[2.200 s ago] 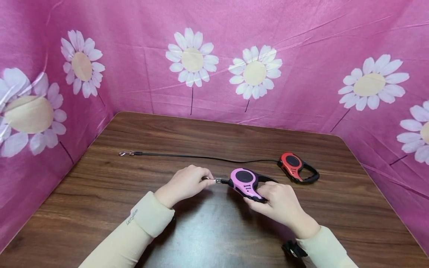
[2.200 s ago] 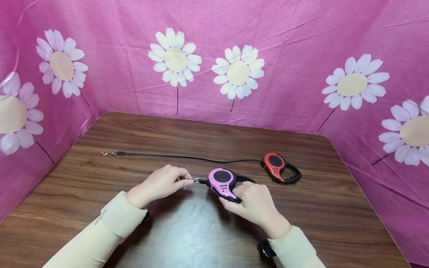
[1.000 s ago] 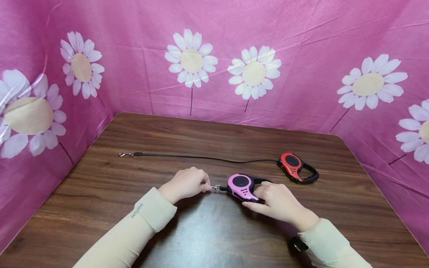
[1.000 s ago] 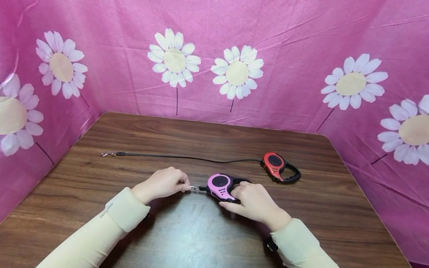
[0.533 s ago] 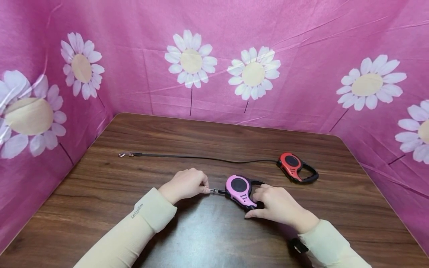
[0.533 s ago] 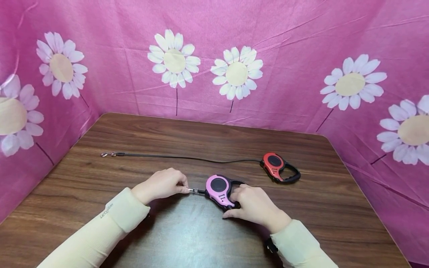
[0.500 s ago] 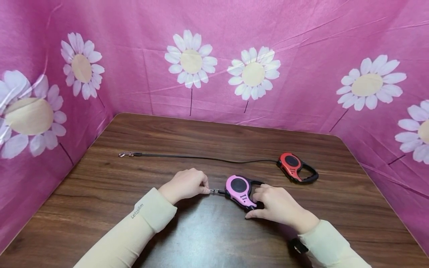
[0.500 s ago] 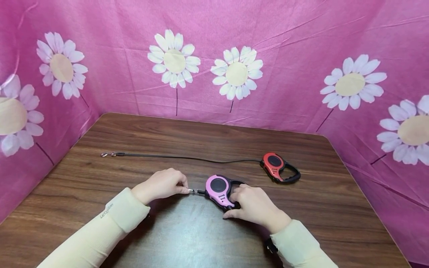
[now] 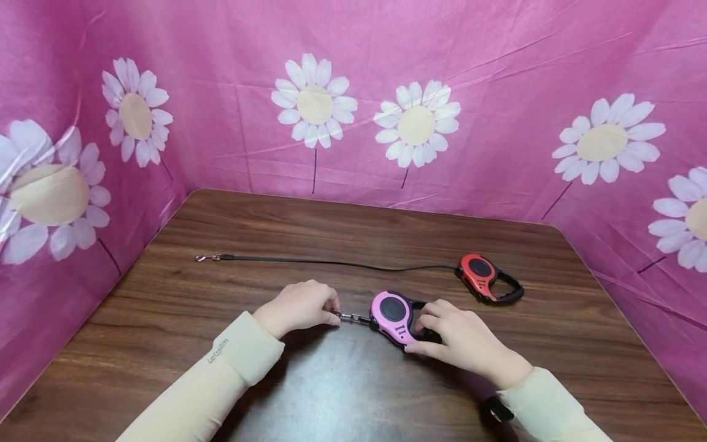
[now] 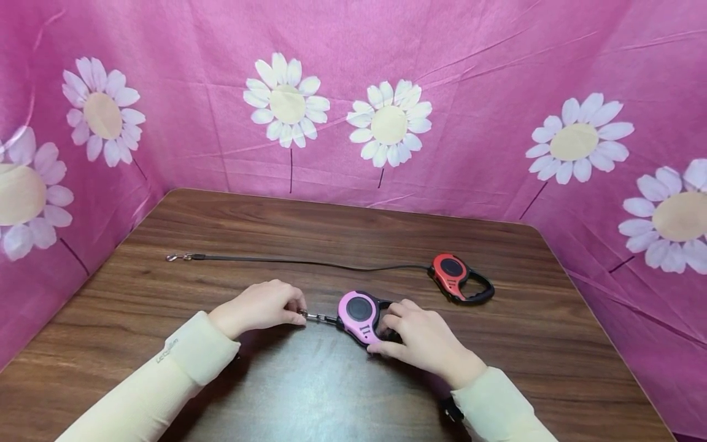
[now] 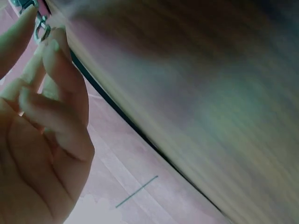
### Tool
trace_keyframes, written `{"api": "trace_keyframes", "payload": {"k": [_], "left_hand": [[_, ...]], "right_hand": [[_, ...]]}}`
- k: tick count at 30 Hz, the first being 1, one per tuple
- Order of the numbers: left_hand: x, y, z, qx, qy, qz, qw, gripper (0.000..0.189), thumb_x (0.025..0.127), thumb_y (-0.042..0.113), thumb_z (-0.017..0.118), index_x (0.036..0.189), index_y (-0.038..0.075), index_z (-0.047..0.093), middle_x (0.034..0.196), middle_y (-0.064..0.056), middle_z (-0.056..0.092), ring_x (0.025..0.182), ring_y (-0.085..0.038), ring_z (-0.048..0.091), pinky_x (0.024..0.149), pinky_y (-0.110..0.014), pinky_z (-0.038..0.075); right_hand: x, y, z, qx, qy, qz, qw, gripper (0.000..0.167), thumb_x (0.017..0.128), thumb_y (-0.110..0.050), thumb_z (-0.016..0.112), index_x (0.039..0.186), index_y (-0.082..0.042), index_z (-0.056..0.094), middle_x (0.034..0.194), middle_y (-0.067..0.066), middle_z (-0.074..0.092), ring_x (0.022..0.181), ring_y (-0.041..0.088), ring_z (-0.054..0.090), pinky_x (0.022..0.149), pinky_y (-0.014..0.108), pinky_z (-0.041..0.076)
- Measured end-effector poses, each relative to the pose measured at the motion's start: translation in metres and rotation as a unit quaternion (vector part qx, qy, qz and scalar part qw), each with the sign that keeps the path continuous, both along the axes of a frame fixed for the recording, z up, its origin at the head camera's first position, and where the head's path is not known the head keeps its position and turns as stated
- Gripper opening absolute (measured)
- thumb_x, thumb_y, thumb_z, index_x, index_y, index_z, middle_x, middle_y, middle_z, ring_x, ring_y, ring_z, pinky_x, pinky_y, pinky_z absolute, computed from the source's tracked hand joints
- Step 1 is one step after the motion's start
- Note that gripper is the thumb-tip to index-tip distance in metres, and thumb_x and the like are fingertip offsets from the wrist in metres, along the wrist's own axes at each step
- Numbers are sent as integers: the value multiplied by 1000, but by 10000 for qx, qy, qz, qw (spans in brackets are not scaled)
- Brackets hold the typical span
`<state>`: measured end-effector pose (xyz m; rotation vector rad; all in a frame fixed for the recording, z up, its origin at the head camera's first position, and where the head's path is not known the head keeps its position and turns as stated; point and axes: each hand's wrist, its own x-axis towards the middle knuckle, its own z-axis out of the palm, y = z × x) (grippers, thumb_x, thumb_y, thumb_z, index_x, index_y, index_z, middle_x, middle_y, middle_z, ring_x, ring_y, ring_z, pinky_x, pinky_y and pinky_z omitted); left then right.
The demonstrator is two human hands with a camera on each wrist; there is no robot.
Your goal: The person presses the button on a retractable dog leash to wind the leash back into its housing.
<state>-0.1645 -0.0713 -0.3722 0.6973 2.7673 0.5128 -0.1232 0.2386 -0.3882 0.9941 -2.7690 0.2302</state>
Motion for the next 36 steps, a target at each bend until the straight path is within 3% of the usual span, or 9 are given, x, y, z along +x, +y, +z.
{"api": "trace_keyframes", "payload": {"k": [4, 8, 15, 23, 27, 31, 36], "left_hand": [[-1, -9, 4, -33, -21, 67, 10000, 17, 83, 38, 78, 94, 25, 74, 80, 13, 67, 78, -6, 62, 69, -38, 50], [-5, -20, 9, -135, 195, 107, 9997, 20, 85, 43, 75, 97, 27, 73, 89, 11, 70, 85, -10, 65, 72, -41, 51], [-12, -46, 17, -72, 644, 311, 9974, 22, 89, 41, 71, 102, 23, 72, 94, 10, 71, 88, -13, 66, 73, -43, 52], [-16, -67, 26, 279, 1422, 443, 9885, 25, 91, 37, 70, 107, 18, 71, 97, 5, 71, 96, -19, 66, 80, -47, 53], [-21, -79, 26, 273, 1680, 594, 9836, 30, 92, 37, 69, 113, 15, 70, 108, -3, 71, 105, -28, 63, 86, -51, 51], [-28, -97, 20, 121, 1670, 812, 9825, 37, 93, 37, 68, 122, 13, 67, 119, -9, 69, 113, -35, 58, 89, -57, 47], [-39, -119, 12, 175, 1169, 1203, 9857, 57, 92, 41, 68, 137, 11, 54, 131, -16, 61, 121, -43, 50, 92, -64, 41]], "right_hand": [[-2, 7, 2, -284, 418, -101, 9987, 25, 82, -54, 74, 87, -30, 68, 93, -16, 60, 87, 4, 58, 62, 29, 51], [-5, 16, 8, -573, 850, -224, 9945, 21, 80, -43, 78, 89, -25, 71, 94, -13, 64, 90, 8, 62, 66, 33, 53], [-6, 35, 22, -687, 919, -1050, 9878, 22, 83, -37, 77, 97, -22, 71, 94, -7, 69, 92, 15, 63, 69, 41, 52], [-10, 66, 26, -835, 566, -1982, 9749, 35, 85, -37, 77, 109, -14, 68, 105, 7, 68, 103, 27, 57, 66, 56, 51], [-11, 81, 25, -802, 332, -2275, 9699, 42, 87, -44, 73, 113, -12, 66, 110, 9, 66, 109, 31, 54, 68, 59, 49], [-13, 94, 21, -619, -35, -2514, 9659, 54, 87, -54, 69, 119, -11, 64, 118, 13, 64, 115, 34, 52, 73, 62, 48], [-16, 104, 17, -291, -756, -2720, 9589, 73, 84, -64, 67, 129, -6, 60, 132, 23, 56, 126, 41, 45, 83, 67, 44]]}}
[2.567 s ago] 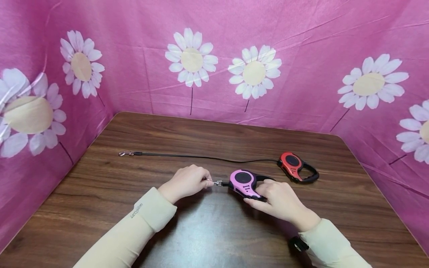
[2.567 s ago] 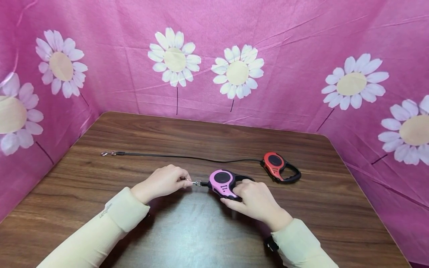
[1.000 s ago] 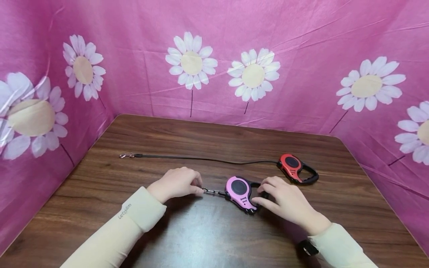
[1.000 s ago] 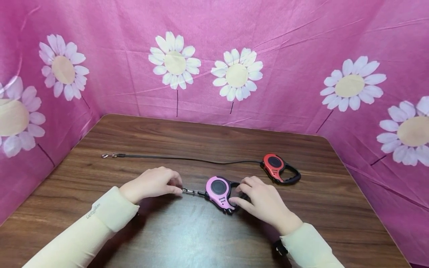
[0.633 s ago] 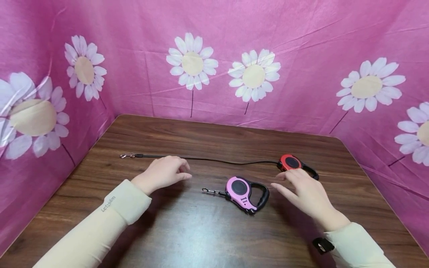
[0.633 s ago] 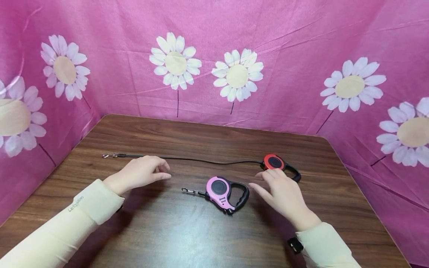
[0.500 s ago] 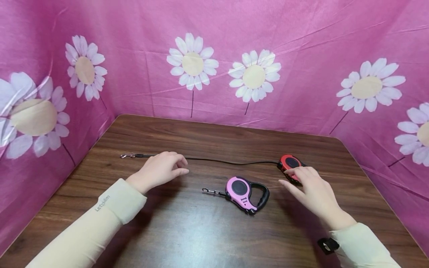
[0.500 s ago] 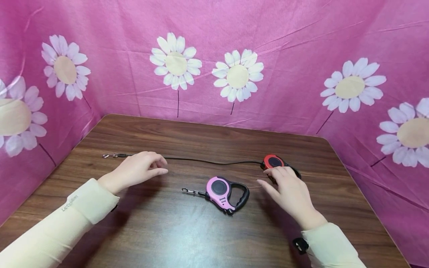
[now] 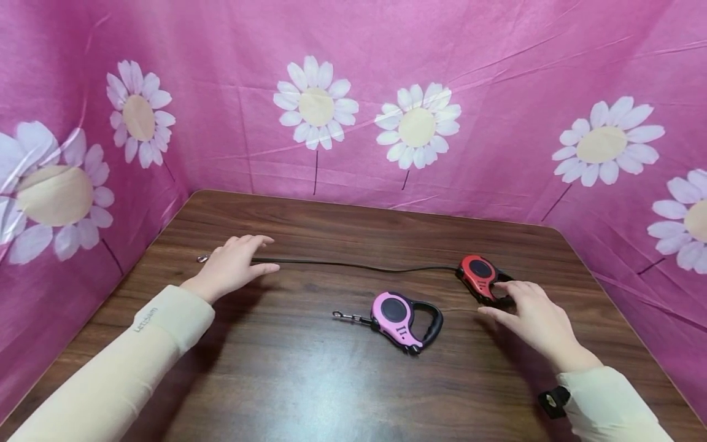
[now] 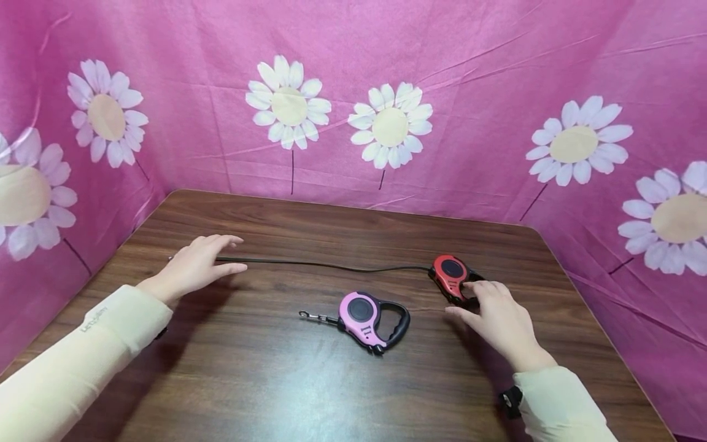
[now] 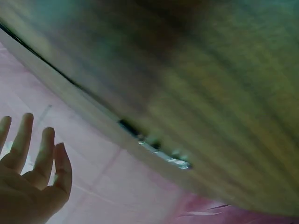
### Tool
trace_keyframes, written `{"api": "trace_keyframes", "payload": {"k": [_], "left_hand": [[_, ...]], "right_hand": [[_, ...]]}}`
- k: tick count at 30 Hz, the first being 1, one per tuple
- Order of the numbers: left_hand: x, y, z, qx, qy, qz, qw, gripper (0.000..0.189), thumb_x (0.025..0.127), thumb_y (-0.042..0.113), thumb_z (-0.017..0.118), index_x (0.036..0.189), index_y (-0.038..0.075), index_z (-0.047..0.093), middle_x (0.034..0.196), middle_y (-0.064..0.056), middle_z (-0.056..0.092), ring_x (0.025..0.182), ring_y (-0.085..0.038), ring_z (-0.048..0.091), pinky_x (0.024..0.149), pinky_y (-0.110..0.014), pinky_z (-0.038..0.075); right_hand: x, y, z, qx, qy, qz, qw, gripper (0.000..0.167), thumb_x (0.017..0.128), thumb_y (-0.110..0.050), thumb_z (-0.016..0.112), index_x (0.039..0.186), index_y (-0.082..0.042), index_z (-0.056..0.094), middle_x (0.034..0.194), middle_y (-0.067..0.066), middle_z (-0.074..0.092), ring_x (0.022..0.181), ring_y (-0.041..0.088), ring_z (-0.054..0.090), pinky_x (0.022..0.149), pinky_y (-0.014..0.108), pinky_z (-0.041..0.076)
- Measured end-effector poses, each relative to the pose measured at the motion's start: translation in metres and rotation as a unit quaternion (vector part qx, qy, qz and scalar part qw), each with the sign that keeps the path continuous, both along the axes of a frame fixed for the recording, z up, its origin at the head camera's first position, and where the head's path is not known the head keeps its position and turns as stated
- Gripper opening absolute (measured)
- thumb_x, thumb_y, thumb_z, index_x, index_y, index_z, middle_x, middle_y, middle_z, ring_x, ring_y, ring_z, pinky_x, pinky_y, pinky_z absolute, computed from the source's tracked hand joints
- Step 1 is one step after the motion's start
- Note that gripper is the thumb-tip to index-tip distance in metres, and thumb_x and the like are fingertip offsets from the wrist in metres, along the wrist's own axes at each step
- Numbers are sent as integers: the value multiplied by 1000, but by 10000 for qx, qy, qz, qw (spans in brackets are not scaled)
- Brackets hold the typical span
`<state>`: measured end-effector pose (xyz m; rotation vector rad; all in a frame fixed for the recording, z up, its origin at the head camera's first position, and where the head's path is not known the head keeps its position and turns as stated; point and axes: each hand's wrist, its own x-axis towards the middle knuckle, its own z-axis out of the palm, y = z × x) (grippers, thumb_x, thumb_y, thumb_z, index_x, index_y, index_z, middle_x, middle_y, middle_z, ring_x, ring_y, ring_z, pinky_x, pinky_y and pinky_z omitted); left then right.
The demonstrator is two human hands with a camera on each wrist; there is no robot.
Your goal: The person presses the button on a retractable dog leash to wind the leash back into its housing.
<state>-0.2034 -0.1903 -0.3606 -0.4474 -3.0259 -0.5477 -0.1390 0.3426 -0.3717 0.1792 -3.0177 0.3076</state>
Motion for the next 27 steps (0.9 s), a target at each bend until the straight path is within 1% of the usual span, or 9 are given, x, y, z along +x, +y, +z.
{"api": "trace_keyframes", "payload": {"k": [3, 6, 11, 14, 17, 20, 24, 27], "left_hand": [[-4, -12, -2, 47, -316, 218, 9993, 64, 91, 43, 68, 142, 9, 48, 139, -20, 54, 124, -48, 45, 94, -67, 37], [-8, -26, -5, -123, -525, 388, 9978, 66, 91, 44, 69, 142, 8, 47, 142, -23, 50, 125, -50, 41, 92, -68, 35], [-14, -45, -11, -449, -702, 542, 9951, 64, 90, 44, 70, 138, 6, 51, 138, -23, 51, 124, -51, 40, 90, -67, 34], [-16, -54, -12, -496, -787, 608, 9938, 62, 90, 43, 70, 135, 5, 54, 135, -24, 53, 122, -51, 42, 89, -69, 35], [-18, -63, -14, -564, -852, 609, 9929, 58, 89, 43, 70, 130, 4, 58, 129, -25, 56, 117, -53, 46, 86, -70, 38], [-19, -71, -15, -608, -896, 614, 9922, 49, 88, 40, 71, 122, 6, 64, 122, -23, 59, 113, -52, 52, 83, -69, 41], [-21, -82, -13, -557, -1069, 728, 9900, 32, 89, 34, 70, 107, 8, 69, 110, -18, 65, 106, -44, 60, 80, -65, 45], [-21, -86, -11, -547, -1204, 730, 9885, 22, 90, 31, 68, 94, 10, 70, 96, -13, 68, 94, -35, 62, 75, -56, 48]], "right_hand": [[-4, 2, -3, 68, -266, -24, 9996, 80, 83, -68, 65, 130, -4, 61, 133, 26, 54, 127, 42, 45, 86, 67, 44], [-9, 1, -6, 156, -404, -24, 9991, 82, 82, -70, 64, 127, -1, 62, 131, 29, 55, 125, 45, 47, 86, 67, 44], [-18, -1, -11, 172, -563, 93, 9982, 71, 83, -63, 68, 119, -1, 68, 126, 26, 59, 120, 46, 50, 86, 66, 44], [-21, -1, -15, 61, -630, 174, 9978, 64, 85, -57, 70, 117, -2, 70, 123, 24, 61, 118, 47, 51, 89, 66, 43], [-23, -2, -19, -45, -603, 233, 9979, 59, 86, -52, 70, 114, 0, 71, 119, 24, 63, 116, 46, 53, 92, 63, 44], [-24, -4, -21, -93, -483, 378, 9981, 47, 89, -41, 71, 108, 2, 72, 111, 23, 65, 108, 45, 58, 90, 60, 46], [-26, -5, -20, -86, -212, 679, 9974, 26, 88, -21, 72, 99, 4, 72, 100, 21, 68, 97, 42, 64, 85, 56, 49], [-28, -5, -20, -93, -161, 751, 9970, 18, 85, -13, 72, 95, 3, 71, 97, 20, 69, 93, 40, 66, 84, 56, 49]]}}
